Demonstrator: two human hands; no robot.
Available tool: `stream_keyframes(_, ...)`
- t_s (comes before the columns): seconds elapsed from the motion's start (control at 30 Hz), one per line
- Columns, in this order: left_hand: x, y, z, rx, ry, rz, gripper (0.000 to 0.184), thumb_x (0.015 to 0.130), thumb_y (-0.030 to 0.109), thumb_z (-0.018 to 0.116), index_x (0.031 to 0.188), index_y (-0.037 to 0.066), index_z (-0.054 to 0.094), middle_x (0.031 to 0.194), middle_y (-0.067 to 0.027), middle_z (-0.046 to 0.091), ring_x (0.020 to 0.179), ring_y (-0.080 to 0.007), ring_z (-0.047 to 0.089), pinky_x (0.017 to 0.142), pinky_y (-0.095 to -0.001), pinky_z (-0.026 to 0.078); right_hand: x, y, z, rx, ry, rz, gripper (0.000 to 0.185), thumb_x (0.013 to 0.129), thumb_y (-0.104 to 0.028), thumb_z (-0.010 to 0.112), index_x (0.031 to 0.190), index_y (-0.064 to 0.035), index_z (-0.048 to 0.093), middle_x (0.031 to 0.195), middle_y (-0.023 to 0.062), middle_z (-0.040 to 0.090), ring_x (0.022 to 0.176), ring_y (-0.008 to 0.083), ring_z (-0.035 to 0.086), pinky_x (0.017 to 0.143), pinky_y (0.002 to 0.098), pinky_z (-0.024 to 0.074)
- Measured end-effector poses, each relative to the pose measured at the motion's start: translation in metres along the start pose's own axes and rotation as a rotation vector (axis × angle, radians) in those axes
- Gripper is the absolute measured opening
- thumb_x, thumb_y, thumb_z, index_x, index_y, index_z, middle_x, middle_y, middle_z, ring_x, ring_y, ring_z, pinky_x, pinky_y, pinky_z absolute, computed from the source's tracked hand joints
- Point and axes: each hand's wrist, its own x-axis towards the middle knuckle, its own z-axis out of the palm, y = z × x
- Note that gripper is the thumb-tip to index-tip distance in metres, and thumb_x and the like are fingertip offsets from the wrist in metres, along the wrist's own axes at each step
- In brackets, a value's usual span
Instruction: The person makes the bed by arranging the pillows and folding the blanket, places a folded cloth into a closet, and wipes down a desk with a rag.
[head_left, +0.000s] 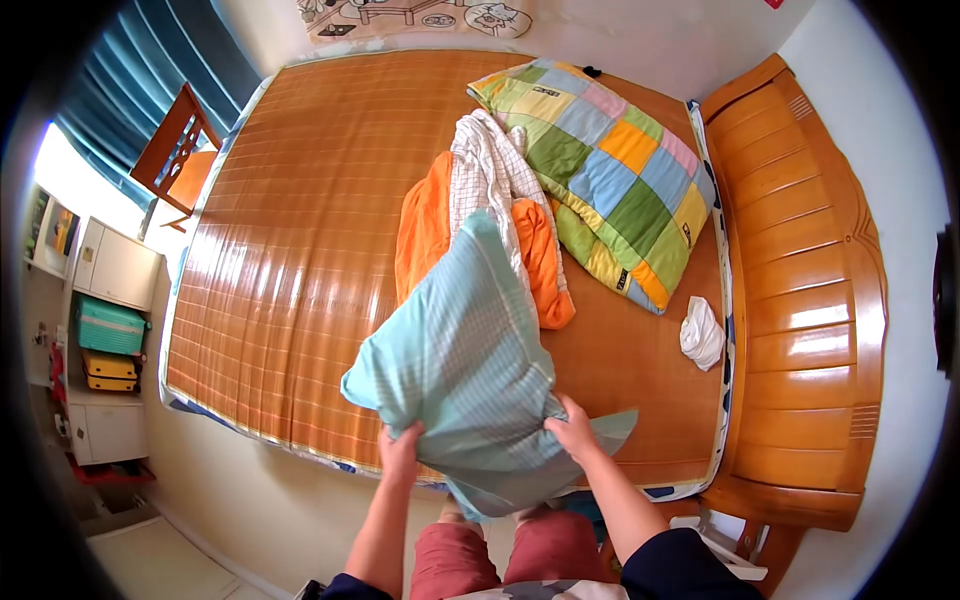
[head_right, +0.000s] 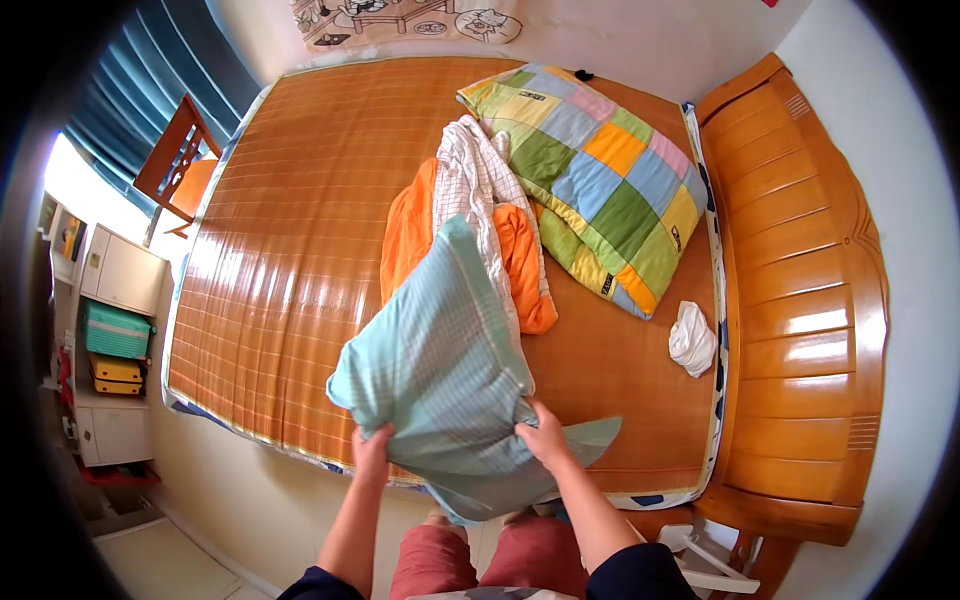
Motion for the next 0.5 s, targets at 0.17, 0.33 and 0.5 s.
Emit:
stream_keyframes(0.17,0.037,0.108,-0.07,0.166,0.118,0.377,0.034,0.079,0.011,0.066,0.109,-0.001,0.057,0.098,-0.0049,0.06,0.089,-0.0144,0.054,0.08,-0.0291,0.044,-0.018,-0.079,0.073,0.34,-0.21,-0.158,0.053,0.075,-0.01,0.064,0.124,-0.001,0.049,0.11,0.0113,0.059,0.101,0.0168,0.054,0.089,0.0292,0.0415)
stream_keyframes(0.33,0.088,0.176,-0.134,1.03,0.454,0.474,0.065,0.078,0.026,0.069,0.131,0.001,0.039,0.124,-0.0155,0.048,0.113,-0.0286,0.045,0.093,-0.0435,0.037,-0.018,-0.138,0.124,-0.185,-0.451,-0.273,0.055,0.08,-0.021,0.069,0.127,-0.0033,0.047,0.099,0.006,0.062,0.093,0.0138,0.056,0.084,0.0282,0.0451)
stream_keyframes(0.5,0.083,0.085,-0.167,1.594,0.358,0.351,0.088,0.073,0.044,0.07,0.143,0.017,0.023,0.144,-0.0209,0.022,0.131,-0.0411,0.022,0.1,-0.0613,0.023,0.048,-0.042,0.145,0.079,-0.081,-0.146,0.042,0.081,-0.02,0.064,0.118,-0.0024,0.053,0.094,0.0094,0.065,0.083,0.0206,0.063,0.075,0.0304,0.0498)
